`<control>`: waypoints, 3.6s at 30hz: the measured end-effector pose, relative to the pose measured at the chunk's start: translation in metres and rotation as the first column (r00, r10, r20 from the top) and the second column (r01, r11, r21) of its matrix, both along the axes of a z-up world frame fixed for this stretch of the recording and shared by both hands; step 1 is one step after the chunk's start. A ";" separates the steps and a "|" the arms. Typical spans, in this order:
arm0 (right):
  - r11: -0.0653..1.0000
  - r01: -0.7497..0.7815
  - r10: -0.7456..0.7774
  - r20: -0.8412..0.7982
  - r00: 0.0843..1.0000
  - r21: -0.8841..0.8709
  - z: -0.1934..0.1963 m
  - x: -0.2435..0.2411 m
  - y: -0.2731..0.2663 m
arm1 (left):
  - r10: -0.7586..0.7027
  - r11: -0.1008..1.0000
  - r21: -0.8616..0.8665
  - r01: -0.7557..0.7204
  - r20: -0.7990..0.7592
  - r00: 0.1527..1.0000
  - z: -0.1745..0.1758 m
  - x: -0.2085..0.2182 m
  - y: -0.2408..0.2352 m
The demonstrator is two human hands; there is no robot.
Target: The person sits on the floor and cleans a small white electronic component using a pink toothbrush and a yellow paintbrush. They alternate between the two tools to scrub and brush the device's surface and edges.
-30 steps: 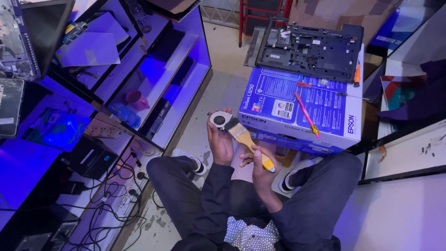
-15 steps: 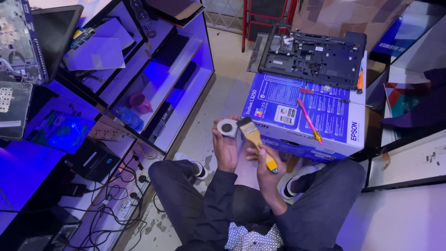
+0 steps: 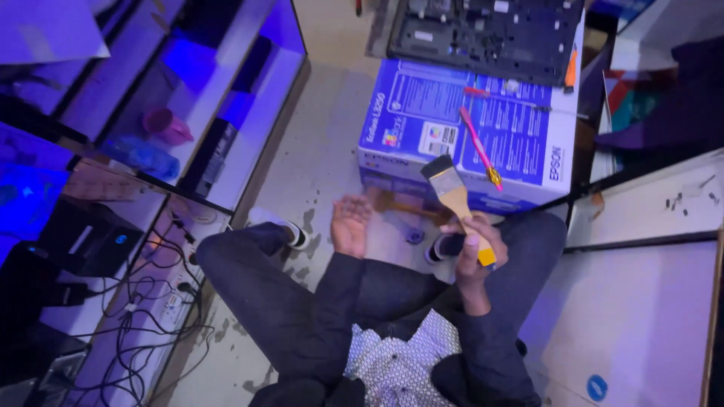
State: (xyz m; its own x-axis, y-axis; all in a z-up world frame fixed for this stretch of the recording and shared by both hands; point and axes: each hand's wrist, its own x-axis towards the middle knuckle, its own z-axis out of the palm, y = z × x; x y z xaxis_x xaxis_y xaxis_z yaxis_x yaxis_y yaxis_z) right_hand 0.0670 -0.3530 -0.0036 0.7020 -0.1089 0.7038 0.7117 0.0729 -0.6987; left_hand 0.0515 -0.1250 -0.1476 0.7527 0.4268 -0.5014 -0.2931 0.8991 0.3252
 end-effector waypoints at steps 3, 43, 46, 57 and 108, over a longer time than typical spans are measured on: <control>0.999 -0.034 0.035 0.067 0.997 -0.018 -0.016 0.002 -0.026 | 0.099 0.995 0.039 -0.097 -0.043 0.994 -0.072 -0.007 0.054; -0.460 -0.694 -0.134 -0.730 0.670 -0.553 -0.510 0.090 0.192 | 0.258 0.935 0.352 -0.046 -0.585 0.769 -0.118 -0.006 0.104; -0.426 -0.784 -0.268 -0.765 0.586 -0.451 -0.494 0.087 0.141 | 0.244 0.929 0.370 -0.016 -0.580 0.777 -0.131 -0.009 0.099; 0.331 -0.771 0.188 -0.763 0.618 -0.544 -0.229 0.072 0.208 | -0.219 0.698 0.481 0.530 -0.561 0.798 -0.012 -0.029 0.100; 0.960 -0.134 0.102 -0.137 0.985 -0.246 0.099 -0.027 0.076 | -0.194 0.756 0.654 -0.039 0.281 0.940 0.148 -0.024 0.017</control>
